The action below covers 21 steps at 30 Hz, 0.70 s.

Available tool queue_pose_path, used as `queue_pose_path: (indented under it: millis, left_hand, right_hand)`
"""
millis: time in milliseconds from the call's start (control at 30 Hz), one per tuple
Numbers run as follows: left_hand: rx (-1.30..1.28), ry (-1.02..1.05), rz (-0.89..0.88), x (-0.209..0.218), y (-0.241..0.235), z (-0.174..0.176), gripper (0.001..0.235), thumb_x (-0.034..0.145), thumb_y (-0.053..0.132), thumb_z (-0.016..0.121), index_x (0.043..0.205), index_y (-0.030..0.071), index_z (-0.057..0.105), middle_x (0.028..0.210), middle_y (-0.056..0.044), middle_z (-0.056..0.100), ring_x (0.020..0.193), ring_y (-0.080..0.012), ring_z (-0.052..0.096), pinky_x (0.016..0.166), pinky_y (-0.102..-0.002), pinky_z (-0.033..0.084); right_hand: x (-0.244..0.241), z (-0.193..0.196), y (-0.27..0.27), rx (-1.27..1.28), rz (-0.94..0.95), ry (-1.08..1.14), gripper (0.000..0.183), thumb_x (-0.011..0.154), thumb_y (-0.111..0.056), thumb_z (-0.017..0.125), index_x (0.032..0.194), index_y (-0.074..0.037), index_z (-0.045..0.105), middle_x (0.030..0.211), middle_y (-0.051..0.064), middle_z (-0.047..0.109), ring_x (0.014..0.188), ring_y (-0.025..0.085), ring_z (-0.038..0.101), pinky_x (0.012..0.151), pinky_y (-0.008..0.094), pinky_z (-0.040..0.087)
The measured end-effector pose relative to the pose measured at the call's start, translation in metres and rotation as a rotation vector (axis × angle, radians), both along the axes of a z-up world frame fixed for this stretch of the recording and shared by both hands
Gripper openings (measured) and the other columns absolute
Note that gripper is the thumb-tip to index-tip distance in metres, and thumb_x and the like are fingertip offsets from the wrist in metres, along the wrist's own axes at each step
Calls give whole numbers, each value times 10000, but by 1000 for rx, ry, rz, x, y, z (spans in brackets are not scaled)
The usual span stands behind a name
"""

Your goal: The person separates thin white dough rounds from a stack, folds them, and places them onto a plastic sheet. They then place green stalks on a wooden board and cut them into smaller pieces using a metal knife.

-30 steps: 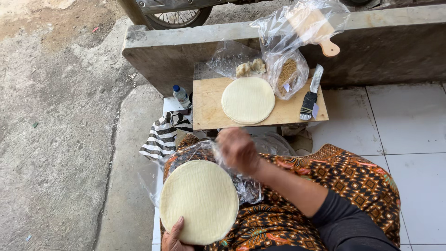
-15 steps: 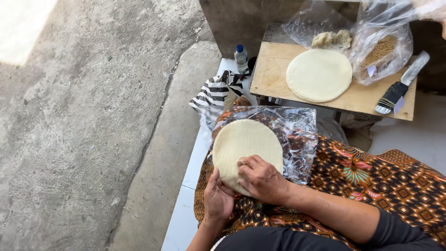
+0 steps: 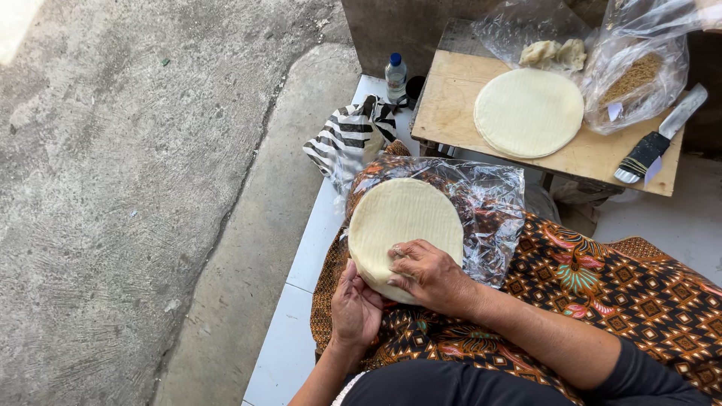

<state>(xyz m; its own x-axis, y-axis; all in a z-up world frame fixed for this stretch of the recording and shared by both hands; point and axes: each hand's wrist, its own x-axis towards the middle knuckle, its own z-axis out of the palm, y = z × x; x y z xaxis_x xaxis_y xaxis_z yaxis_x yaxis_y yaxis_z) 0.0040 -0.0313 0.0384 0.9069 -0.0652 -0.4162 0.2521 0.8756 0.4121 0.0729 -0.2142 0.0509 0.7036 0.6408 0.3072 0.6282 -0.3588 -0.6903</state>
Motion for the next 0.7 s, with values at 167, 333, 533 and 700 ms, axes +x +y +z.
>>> queue_pose_path:
  millis: [167, 333, 533, 700]
  left_hand:
    - [19, 102, 6, 0, -2, -2, 481, 1067, 332, 384, 1362, -28, 508, 1287, -172, 670, 1180, -229, 664, 1036, -419, 546]
    - [-45, 7, 12, 0, 1, -10, 467, 1082, 336, 406, 1355, -29, 508, 1285, -171, 669, 1166, -241, 666, 979, -433, 550]
    - [-42, 46, 11, -2, 1, -10, 454, 1080, 327, 396, 1336, -28, 516, 1298, -172, 659, 1182, -250, 655, 1029, -451, 547]
    - [-57, 74, 26, -1, 1, -9, 452, 1073, 314, 401, 1351, -24, 514, 1327, -170, 649, 1221, -242, 638, 1071, -431, 515]
  right_hand:
    - [4, 3, -3, -23, 10, 30, 255, 832, -216, 808, 1028, -73, 729, 1201, 146, 720, 1142, 325, 661, 952, 409, 551]
    - [-4, 12, 0, -100, 73, -110, 443, 695, -290, 866, 982, -13, 672, 1190, 252, 664, 1132, 419, 625, 921, 469, 532]
    - [-2, 10, 1, -60, 33, -64, 159, 828, -100, 766, 947, -76, 665, 1232, 148, 709, 1195, 335, 678, 988, 406, 567]
    - [-3, 18, 1, -83, 101, -64, 349, 709, -214, 830, 946, -3, 683, 1192, 238, 682, 1139, 412, 637, 944, 459, 530]
